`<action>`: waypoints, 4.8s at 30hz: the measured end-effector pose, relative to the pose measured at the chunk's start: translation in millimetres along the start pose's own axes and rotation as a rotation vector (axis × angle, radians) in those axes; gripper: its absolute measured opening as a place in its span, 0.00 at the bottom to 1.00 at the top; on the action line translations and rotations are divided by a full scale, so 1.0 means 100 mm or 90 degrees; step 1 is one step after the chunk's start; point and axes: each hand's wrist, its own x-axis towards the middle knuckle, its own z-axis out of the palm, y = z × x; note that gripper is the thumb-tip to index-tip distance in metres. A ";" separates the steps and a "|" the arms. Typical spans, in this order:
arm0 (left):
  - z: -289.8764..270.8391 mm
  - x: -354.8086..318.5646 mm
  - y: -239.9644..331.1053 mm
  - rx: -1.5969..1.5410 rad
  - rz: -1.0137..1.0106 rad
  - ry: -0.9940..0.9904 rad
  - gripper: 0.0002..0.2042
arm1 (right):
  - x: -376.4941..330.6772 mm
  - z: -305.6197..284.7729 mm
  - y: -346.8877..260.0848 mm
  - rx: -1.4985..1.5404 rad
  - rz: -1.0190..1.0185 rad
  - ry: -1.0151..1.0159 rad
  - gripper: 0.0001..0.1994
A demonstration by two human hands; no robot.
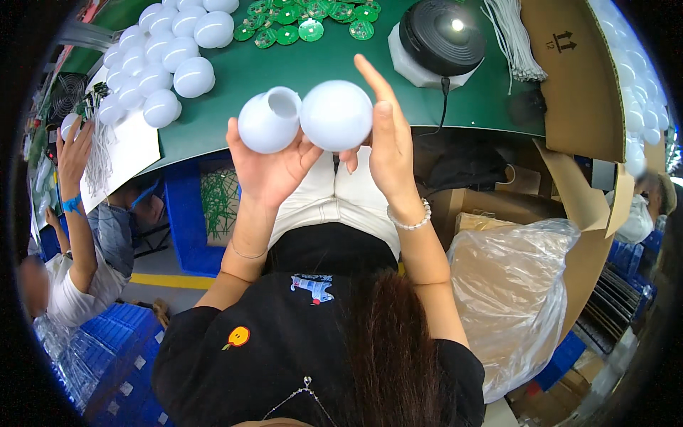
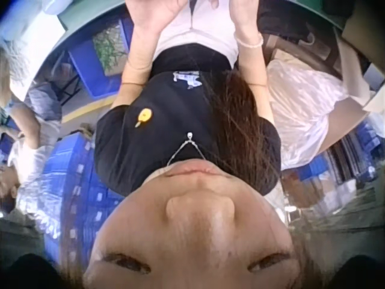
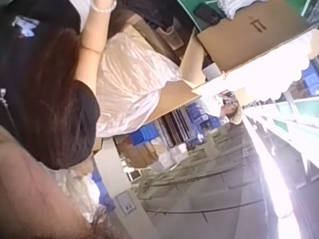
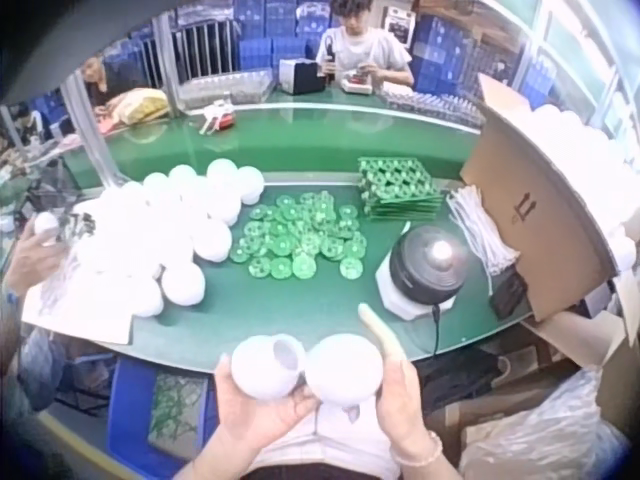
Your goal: Testing and inspecting LED light bulbs at an assembly station.
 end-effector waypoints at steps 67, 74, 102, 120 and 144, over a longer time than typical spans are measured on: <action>-0.21 0.29 0.35 1.845 0.693 0.280 0.36 | 0.85 -1.41 -0.54 -0.768 -0.549 0.164 0.32; -0.16 0.28 0.31 1.843 0.658 0.293 0.35 | 0.96 -1.25 -0.51 -0.517 -0.429 0.229 0.36; -0.20 0.26 0.33 1.860 0.666 0.287 0.37 | 1.12 -1.26 -0.39 -0.627 -0.605 0.131 0.33; -0.20 0.26 0.34 1.881 0.684 0.280 0.36 | 0.76 -1.26 -0.44 -0.782 -0.572 0.207 0.32; -0.19 0.26 0.33 1.880 0.674 0.275 0.37 | 0.73 -1.36 -0.30 -0.681 -0.528 0.200 0.39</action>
